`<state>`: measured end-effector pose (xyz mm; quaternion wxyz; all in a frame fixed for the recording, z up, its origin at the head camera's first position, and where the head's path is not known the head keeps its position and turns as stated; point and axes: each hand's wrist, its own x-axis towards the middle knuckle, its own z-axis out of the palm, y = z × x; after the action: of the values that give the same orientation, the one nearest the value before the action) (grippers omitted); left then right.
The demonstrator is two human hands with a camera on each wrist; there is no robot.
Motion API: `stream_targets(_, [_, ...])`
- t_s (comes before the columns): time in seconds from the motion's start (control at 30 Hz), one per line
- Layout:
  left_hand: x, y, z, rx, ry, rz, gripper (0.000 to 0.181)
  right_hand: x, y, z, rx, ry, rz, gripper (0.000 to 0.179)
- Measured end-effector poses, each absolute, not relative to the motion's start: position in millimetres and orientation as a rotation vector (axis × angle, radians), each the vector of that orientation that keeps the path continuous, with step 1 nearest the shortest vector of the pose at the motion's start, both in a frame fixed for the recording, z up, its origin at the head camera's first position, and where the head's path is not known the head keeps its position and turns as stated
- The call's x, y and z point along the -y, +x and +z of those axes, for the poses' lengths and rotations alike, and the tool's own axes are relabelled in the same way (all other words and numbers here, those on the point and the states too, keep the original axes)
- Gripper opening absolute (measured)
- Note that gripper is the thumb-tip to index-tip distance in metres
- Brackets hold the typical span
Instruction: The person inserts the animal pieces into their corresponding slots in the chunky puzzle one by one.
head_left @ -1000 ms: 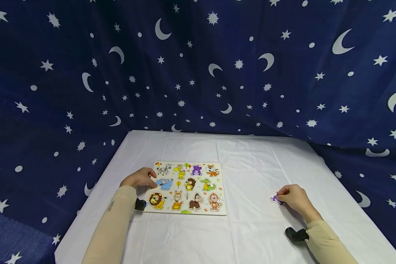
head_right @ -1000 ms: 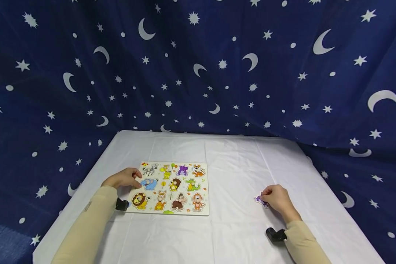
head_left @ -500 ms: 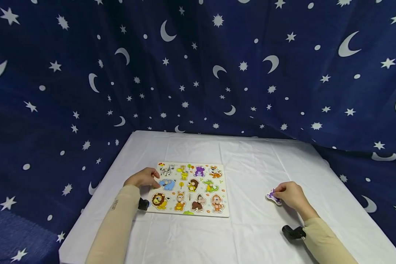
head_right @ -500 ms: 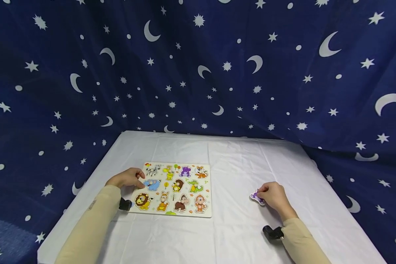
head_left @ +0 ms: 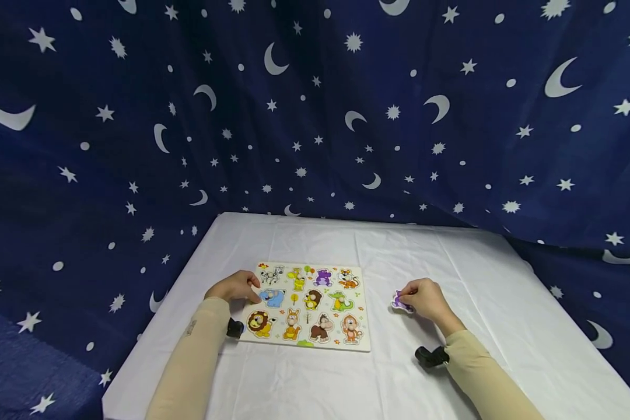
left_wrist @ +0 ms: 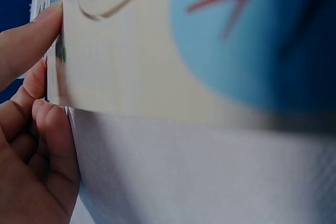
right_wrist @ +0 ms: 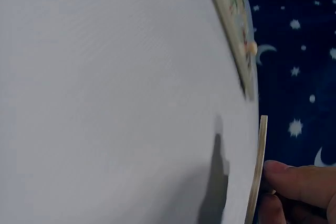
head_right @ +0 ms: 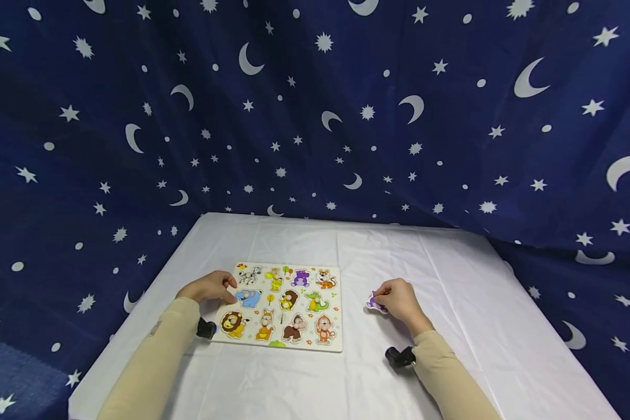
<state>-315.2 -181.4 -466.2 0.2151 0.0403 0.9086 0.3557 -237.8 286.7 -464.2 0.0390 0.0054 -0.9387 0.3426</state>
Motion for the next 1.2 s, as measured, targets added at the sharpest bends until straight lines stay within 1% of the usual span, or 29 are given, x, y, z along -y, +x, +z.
stream_targets(0.17, [181.6,-313.3,-467.7,-2.522,0.104,1.005,0.035,-258.8,-255.5,-459.7,2.875,0.053,1.132,0.006])
stream_targets(0.37, [180.5,-313.3,-471.7,-2.511,0.120,1.029,0.034,-224.9,-275.0,-456.1,2.883,0.171,1.201,0.006])
stream_targets(0.77, [180.7,-312.9,-472.6,-2.501,0.083,1.040,0.033,-158.7,-309.8,-457.5,2.906,0.360,1.200,0.007])
stream_targets(1.03, [181.8,-311.7,-476.4,-2.497,0.065,1.045,0.033,-134.4,-321.1,-469.7,2.915,0.387,1.236,0.009])
stream_targets(1.2, [182.5,-315.4,-472.2,-2.497,0.068,1.075,0.034,-127.3,-332.0,-469.4,2.937,0.357,1.226,0.009])
